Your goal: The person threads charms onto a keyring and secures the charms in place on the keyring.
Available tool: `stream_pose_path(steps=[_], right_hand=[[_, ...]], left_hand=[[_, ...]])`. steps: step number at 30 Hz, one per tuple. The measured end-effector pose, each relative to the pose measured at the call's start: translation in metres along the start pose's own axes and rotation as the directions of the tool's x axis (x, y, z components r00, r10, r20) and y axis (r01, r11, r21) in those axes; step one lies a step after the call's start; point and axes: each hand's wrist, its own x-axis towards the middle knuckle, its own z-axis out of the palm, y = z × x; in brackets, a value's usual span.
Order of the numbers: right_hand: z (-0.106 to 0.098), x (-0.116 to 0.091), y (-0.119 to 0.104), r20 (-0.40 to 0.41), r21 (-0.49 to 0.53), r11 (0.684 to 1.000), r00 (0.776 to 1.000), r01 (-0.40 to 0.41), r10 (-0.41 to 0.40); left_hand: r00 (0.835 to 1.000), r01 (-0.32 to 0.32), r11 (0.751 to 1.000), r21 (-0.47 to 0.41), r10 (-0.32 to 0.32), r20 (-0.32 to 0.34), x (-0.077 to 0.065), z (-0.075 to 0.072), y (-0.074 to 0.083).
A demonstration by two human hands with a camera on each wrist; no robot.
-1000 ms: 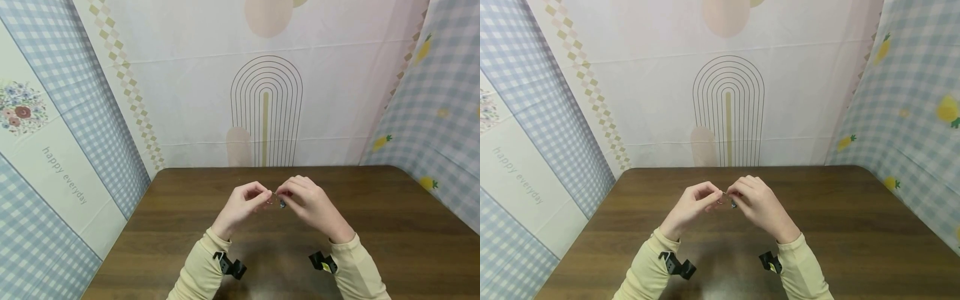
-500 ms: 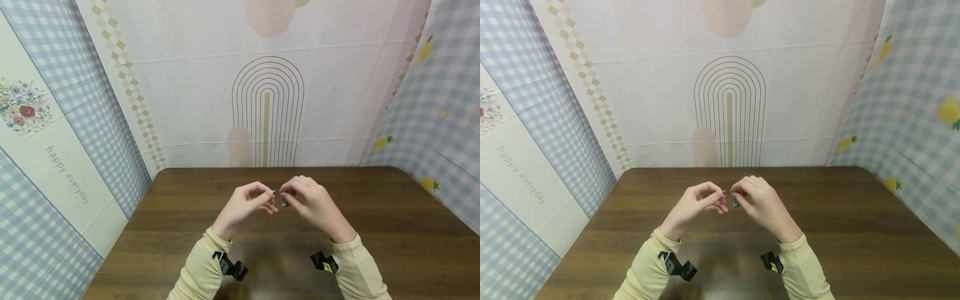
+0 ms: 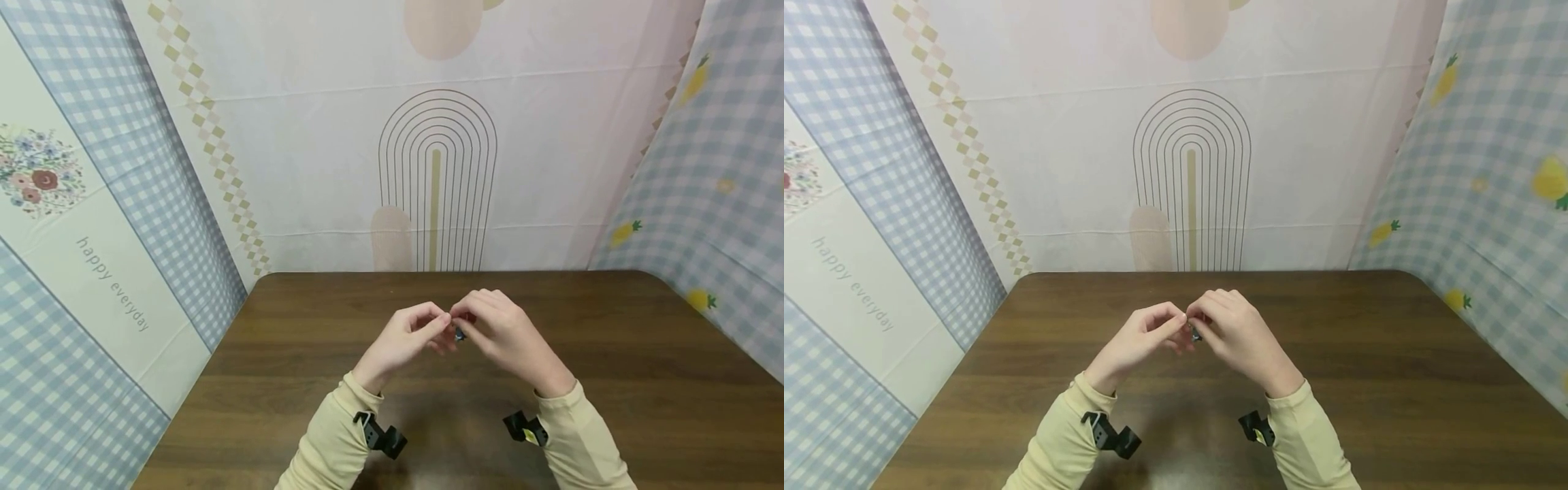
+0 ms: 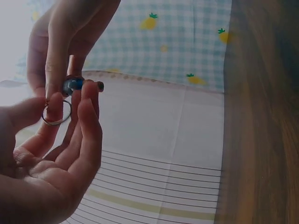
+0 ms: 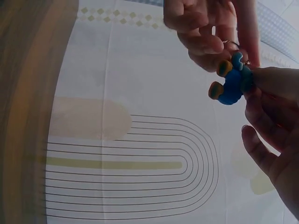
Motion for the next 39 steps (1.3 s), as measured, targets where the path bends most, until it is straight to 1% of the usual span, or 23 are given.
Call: stream_pose_path(steps=[2,4,6,8,11,13,15,19,21,26,28,31,33,35,37,39], right_hand=[[0.0,0.0,-0.002,0.014,-0.011,1.0,1.0,-0.012,0.012],[-0.001,0.0,-0.003,0.016,-0.018,1.0,1.0,-0.018,0.018],[-0.002,-0.001,-0.004,0.01,-0.009,1.0,1.0,-0.02,0.02],[-0.003,-0.002,-0.006,-0.003,-0.002,1.0,1.0,-0.024,0.024],[-0.004,-0.003,-0.006,-0.027,0.015,1.0,1.0,-0.014,0.014],[-0.004,-0.003,-0.006,-0.037,0.015,1.0,0.999,-0.005,0.005],[-0.004,-0.002,-0.006,-0.04,0.016,1.0,0.999,0.009,-0.009],[-0.002,-0.002,-0.005,-0.029,0.008,0.999,0.999,0.035,-0.035],[-0.002,-0.002,-0.005,-0.019,0.004,0.999,0.999,0.039,-0.039],[-0.004,-0.002,-0.004,0.001,-0.001,1.0,1.0,0.009,-0.009],[-0.005,-0.002,-0.003,0.0,-0.001,1.0,1.0,0.003,-0.003],[-0.007,-0.001,0.0,-0.021,-0.005,0.999,0.999,0.034,-0.034],[-0.008,0.0,0.002,-0.04,-0.01,0.998,0.997,0.06,-0.06],[-0.009,0.0,0.004,-0.053,-0.014,0.997,0.996,0.078,-0.078],[-0.011,0.0,0.006,-0.057,-0.007,0.997,0.995,0.076,-0.077],[-0.013,0.0,0.007,-0.06,0.0,0.997,0.996,0.072,-0.072]], left_hand=[[1.0,-0.023,0.999,0.028,0.023,-0.019,-0.002,-0.001,0.0],[0.998,-0.017,0.999,0.045,0.019,-0.056,-0.004,-0.003,0.0],[0.996,-0.006,0.999,0.037,0.009,-0.092,-0.007,-0.004,0.002],[0.995,0.009,1.0,-0.012,-0.01,-0.101,-0.009,-0.006,0.004],[0.997,0.021,0.993,-0.113,-0.029,-0.075,-0.01,-0.006,0.004],[0.997,0.031,0.988,-0.152,-0.041,-0.064,-0.01,-0.006,0.003],[0.996,0.048,0.99,-0.132,-0.058,-0.066,-0.009,-0.005,0.003],[0.995,0.08,0.997,0.011,-0.079,-0.067,-0.009,-0.003,0.003],[0.996,0.081,0.995,0.05,-0.079,-0.049,-0.009,-0.003,0.002],[0.999,0.048,0.999,0.008,-0.048,-0.003,-0.007,-0.002,0.002],[0.999,0.032,0.999,0.009,-0.032,-0.001,-0.006,-0.002,0.002],[1.0,0.02,1.0,0.009,-0.02,-0.012,-0.004,-0.002,0.001],[1.0,0.017,1.0,-0.026,-0.018,-0.021,-0.003,-0.001,0.001],[1.0,0.01,0.994,-0.111,-0.012,-0.02,-0.002,-0.001,0.001],[1.0,0.007,0.98,-0.2,-0.01,-0.017,-0.002,0.0,0.0],[1.0,0.001,0.964,-0.265,-0.005,-0.012,-0.002,0.001,0.001]])
